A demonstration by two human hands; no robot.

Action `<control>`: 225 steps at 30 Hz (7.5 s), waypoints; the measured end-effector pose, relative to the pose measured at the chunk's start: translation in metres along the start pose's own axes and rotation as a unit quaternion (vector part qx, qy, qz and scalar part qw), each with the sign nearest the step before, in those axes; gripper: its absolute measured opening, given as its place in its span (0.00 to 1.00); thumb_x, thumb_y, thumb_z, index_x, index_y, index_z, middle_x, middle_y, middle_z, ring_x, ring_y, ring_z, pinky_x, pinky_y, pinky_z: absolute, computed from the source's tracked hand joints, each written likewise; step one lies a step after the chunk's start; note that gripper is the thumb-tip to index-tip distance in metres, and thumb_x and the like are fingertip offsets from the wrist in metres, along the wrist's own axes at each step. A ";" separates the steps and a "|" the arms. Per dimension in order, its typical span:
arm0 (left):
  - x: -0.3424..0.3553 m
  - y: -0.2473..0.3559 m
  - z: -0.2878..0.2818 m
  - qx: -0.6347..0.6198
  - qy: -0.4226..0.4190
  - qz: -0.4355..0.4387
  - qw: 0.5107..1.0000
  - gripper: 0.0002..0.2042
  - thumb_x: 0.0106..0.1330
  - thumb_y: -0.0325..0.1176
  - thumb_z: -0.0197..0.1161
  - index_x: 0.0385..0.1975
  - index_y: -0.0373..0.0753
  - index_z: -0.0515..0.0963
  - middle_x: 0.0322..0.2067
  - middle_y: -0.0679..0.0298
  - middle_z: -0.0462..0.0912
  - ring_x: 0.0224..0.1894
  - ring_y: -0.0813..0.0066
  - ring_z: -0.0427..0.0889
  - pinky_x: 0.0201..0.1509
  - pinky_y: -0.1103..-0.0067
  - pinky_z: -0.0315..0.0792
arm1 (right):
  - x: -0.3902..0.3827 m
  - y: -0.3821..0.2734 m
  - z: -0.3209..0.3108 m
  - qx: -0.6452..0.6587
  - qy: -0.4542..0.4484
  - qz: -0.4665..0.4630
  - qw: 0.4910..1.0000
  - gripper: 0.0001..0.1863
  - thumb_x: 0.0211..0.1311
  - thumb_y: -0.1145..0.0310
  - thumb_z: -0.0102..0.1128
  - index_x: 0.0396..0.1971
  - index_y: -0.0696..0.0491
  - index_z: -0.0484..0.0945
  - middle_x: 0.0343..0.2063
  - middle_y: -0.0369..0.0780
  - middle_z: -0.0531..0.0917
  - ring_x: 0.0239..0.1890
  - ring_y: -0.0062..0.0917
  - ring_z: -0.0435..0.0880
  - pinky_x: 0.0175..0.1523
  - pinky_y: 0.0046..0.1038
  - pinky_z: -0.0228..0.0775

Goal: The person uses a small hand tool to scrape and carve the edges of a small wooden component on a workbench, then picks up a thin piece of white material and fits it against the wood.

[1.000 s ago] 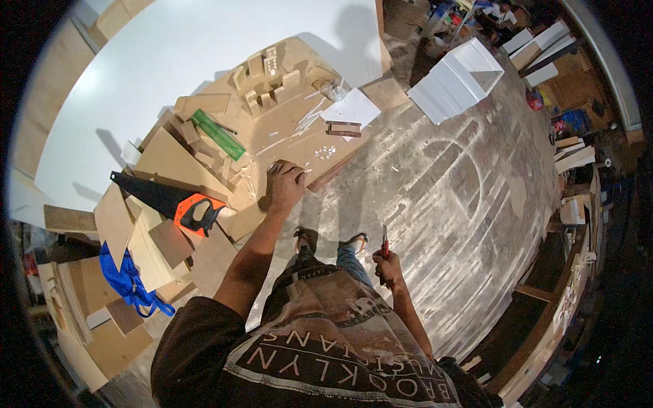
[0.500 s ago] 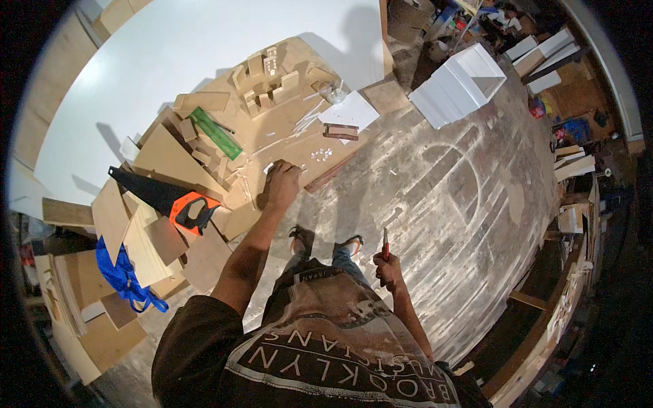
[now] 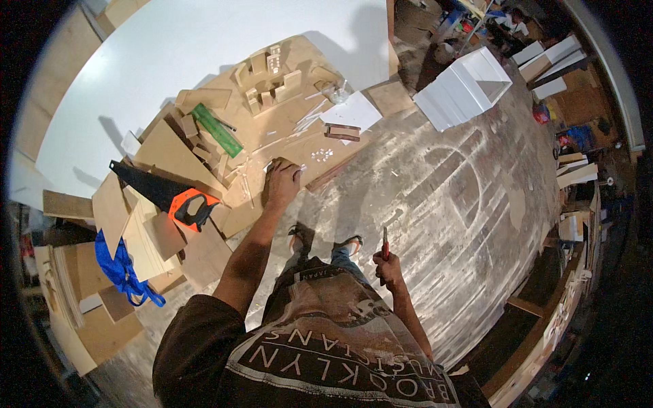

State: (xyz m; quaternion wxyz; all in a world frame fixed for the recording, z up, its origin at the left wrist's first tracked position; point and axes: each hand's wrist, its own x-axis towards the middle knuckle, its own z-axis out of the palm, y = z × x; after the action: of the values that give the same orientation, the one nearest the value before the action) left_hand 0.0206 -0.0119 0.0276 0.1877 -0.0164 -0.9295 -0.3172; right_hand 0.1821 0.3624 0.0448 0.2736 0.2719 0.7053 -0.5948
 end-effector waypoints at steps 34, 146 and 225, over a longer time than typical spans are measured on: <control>-0.001 -0.008 0.021 -0.059 0.055 -0.036 0.996 0.04 0.47 0.20 0.66 0.23 0.34 0.83 0.28 0.55 0.84 0.39 0.55 0.80 0.49 0.66 0.73 | 0.114 -0.125 0.188 -0.371 -0.059 -0.263 0.889 0.31 0.76 0.46 0.35 0.44 0.62 0.75 0.34 0.65 0.81 0.41 0.63 0.80 0.48 0.57 0.71; -0.014 0.013 -0.006 -0.683 0.100 -0.392 0.608 0.04 0.66 0.24 0.65 0.37 0.34 0.78 0.34 0.61 0.81 0.37 0.69 0.82 0.41 0.76 0.79 | 0.120 -0.165 0.195 0.023 -0.082 -0.229 0.970 0.08 0.60 0.68 0.67 0.26 0.54 0.77 0.17 0.34 0.76 0.14 0.17 0.70 0.20 0.24 0.61; 0.039 0.055 0.028 0.053 -0.017 -0.024 0.998 0.06 0.53 0.32 0.68 0.25 0.38 0.83 0.29 0.57 0.80 0.41 0.57 0.79 0.49 0.64 0.73 | 0.065 -0.092 0.060 0.121 0.008 -0.121 0.985 0.05 0.64 0.72 0.62 0.36 0.56 0.77 0.24 0.36 0.81 0.15 0.15 0.71 0.18 0.20 0.61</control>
State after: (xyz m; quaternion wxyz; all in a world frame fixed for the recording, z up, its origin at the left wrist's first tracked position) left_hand -0.0166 0.0459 0.0531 0.1647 0.0102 -0.9482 -0.2715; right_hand 0.0745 0.2938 0.0534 0.1588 0.2204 0.6582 -0.7021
